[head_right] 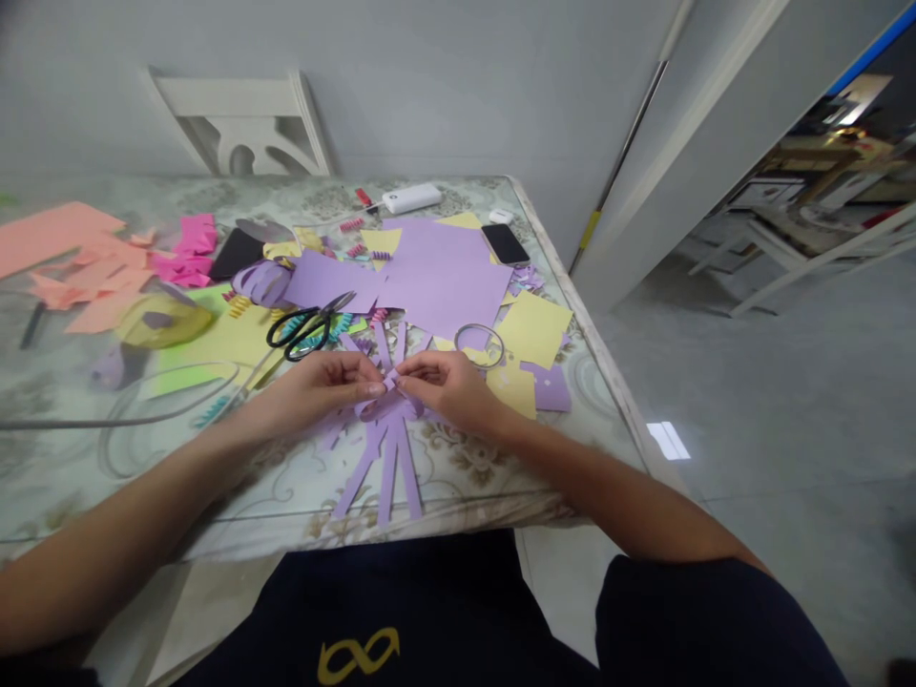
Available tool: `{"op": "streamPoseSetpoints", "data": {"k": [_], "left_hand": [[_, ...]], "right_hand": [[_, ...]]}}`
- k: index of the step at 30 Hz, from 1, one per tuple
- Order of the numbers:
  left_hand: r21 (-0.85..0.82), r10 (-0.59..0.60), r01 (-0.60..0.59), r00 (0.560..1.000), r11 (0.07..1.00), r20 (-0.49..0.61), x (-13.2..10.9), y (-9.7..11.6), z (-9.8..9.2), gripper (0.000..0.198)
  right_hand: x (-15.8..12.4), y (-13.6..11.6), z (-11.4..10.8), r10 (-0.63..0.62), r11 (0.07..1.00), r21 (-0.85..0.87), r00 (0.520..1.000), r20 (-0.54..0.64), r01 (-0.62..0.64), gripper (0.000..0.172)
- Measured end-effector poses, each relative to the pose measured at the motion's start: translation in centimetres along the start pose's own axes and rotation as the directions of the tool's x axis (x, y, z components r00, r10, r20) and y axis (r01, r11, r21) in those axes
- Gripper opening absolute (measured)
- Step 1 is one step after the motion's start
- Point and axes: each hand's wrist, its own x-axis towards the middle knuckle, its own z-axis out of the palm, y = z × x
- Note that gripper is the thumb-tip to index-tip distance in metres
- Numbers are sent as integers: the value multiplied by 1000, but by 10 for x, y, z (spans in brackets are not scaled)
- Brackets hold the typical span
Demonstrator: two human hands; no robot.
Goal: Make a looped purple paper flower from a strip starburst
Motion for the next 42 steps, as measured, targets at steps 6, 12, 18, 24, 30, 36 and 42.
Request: {"op": "streamPoseSetpoints", "data": {"k": [6,12,18,24,30,36,42], "left_hand": [[110,42,-38,999,993,-31,-1,1,-1,33],[145,49,-40,997,989,-56,-1,0,0,32],[159,49,-37,996,987,-76,-1,2,1,31],[146,52,-42,996,988,-67,-1,2,1,31],[141,50,-40,996,989,-69,-1,3,2,30],[138,51,-40,996,990,-76,0,3,3,30],[135,47,-35,995,990,-88,-1,3,3,30]], "right_hand": [[0,1,0,-19,1000,9,1000,15,18,16],[0,2,1,-30,999,15,999,33,29,13],[-1,2,1,-31,999,12,999,42,30,14],[-1,2,2,-34,999,9,999,35,33,13],[-2,1,2,-35,999,-12,999,32,35,13],[-3,2,2,-44,999,-21,999,30,45,14],[-3,2,3,-37,999,-38,999,25,38,16]]}}
